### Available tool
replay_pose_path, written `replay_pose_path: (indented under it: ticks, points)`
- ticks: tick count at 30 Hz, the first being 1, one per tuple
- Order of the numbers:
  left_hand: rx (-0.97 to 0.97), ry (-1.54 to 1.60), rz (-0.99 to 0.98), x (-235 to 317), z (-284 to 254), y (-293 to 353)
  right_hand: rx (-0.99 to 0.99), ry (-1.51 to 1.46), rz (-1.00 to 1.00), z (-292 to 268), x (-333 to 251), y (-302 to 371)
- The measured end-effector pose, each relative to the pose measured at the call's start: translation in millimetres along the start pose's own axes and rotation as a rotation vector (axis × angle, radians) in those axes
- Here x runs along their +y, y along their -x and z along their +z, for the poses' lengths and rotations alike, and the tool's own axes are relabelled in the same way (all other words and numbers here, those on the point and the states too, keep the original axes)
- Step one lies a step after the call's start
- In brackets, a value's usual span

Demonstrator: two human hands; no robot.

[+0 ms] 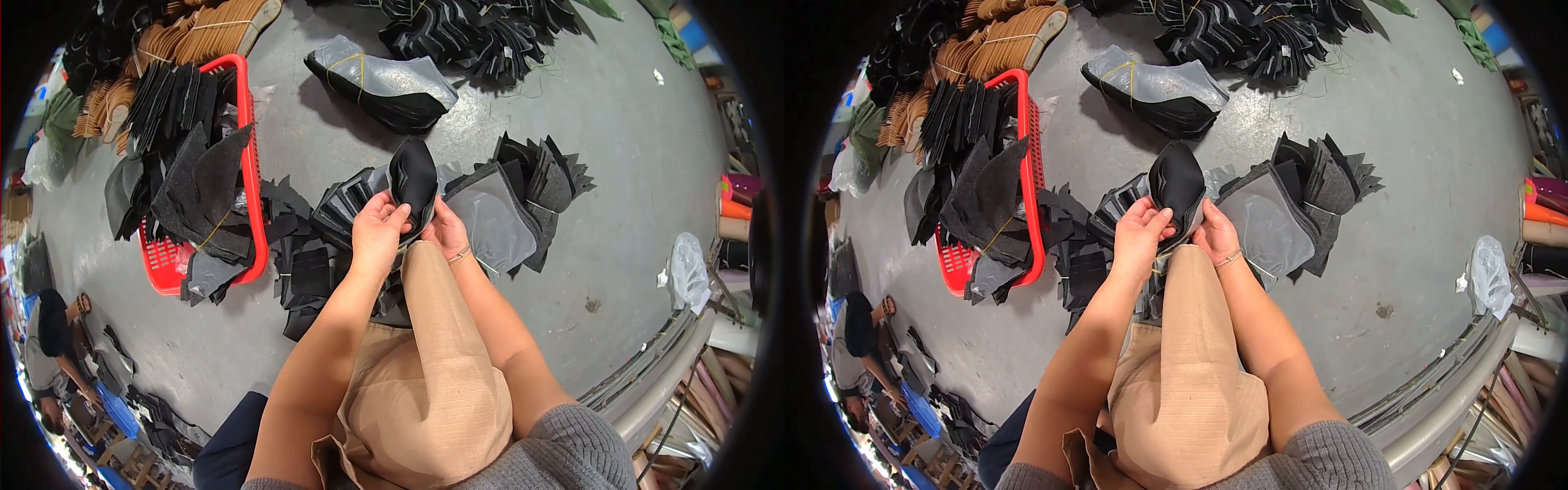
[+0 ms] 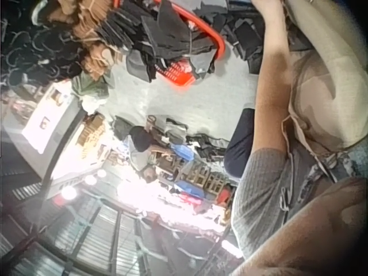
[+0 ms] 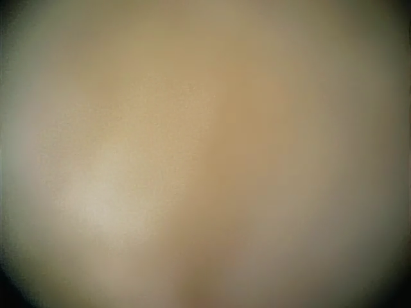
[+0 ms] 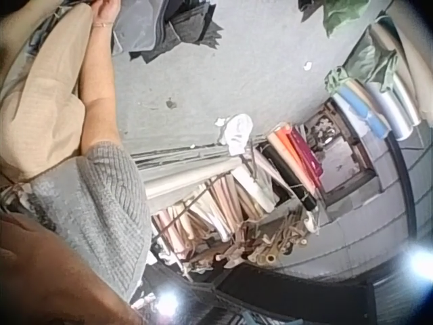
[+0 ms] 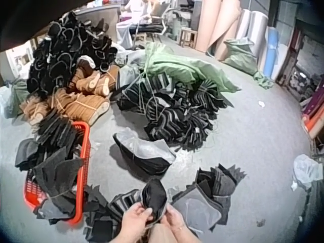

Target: The person carries cut shoe pieces across the workshop, sits on the floor, and sorts, aligns, and secures bundles of the pieces using rubber bands.

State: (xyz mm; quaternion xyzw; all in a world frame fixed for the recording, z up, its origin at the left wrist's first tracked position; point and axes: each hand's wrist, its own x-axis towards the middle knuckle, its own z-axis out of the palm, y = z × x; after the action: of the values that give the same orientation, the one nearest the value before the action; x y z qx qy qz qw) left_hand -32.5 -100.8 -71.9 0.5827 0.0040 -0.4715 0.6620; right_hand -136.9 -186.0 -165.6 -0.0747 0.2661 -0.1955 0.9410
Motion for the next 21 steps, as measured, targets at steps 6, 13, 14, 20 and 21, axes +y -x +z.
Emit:
replay_pose_path:
  ticks: [6,13,14,20,21]
  points:
    - [0.008,-0.030,-0.015,0,0,0,0.029,-0.008,-0.001,-2,1,0]
    - [-0.150,-1.036,0.603,-30,-5,53,-0.103,-0.295,0.033,2,-12,18]
    - [-0.222,-0.944,0.707,-37,-7,60,-0.391,-0.099,0.050,-18,-15,14]
    - [0.081,-0.844,0.646,-53,-39,80,-0.019,0.018,-0.031,-1,-7,38]
    - [0.169,-0.742,0.579,-55,-43,71,-0.022,0.027,-0.024,4,-8,42]
